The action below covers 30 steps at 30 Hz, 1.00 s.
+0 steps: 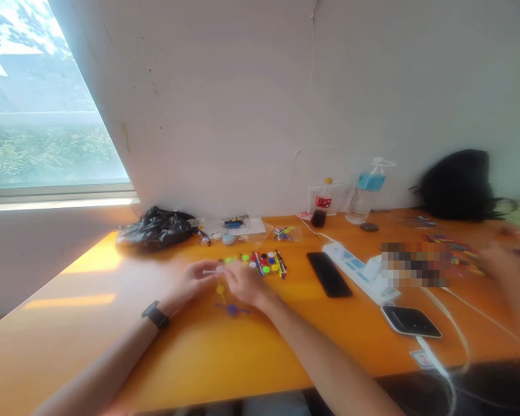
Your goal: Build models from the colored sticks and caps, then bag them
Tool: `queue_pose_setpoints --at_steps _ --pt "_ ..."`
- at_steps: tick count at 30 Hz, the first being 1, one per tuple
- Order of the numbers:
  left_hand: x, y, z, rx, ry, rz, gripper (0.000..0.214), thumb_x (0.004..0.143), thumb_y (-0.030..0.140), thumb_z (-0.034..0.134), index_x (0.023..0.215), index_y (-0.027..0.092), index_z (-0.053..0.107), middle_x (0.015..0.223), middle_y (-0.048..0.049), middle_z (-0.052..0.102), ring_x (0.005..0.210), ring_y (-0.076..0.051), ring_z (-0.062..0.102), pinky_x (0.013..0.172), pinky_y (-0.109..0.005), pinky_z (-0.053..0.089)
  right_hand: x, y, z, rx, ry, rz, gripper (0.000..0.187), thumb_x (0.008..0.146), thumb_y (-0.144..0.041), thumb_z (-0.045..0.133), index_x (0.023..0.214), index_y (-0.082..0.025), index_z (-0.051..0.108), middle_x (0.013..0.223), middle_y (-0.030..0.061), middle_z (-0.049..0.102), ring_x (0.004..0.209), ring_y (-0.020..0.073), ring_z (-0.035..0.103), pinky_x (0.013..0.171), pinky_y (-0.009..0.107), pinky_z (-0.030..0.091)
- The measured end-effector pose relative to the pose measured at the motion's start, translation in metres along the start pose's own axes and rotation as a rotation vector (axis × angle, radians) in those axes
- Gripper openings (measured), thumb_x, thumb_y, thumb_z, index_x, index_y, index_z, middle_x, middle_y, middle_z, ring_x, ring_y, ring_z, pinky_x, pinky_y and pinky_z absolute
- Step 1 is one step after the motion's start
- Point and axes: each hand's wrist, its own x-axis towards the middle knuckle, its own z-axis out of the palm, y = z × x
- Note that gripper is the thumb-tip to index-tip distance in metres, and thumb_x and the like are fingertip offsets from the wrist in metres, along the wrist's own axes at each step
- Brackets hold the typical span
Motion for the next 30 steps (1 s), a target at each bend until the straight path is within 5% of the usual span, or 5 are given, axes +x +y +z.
queue_pose_setpoints --at_steps 17,30 --pt "0.000 -0.008 0.000 0.205 0.029 0.124 0.035 0.088 0.047 0.074 0.103 0.015 0.077 0.106 -0.0116 0.079 0.099 -0.027 0.074 0.089 -0.037 0.059 -0.004 -0.009 -0.004 -0.060 -0.007 -0.025 0.020 0.108 -0.031 0.049 0.103 -0.023 0.067 0.097 0.0042 0.068 0.086 0.0178 0.063 0.073 0.026 0.037" --pt "-0.001 0.005 0.001 0.166 0.068 0.118 0.037 0.087 0.048 0.076 0.106 0.017 0.078 0.110 -0.0120 0.078 0.101 -0.027 0.071 0.094 -0.038 0.054 -0.001 -0.006 0.004 0.090 0.071 -0.041 0.021 0.108 -0.025 0.048 0.094 -0.021 0.063 0.091 0.0042 0.067 0.085 0.0190 0.061 0.076 0.028 0.041"
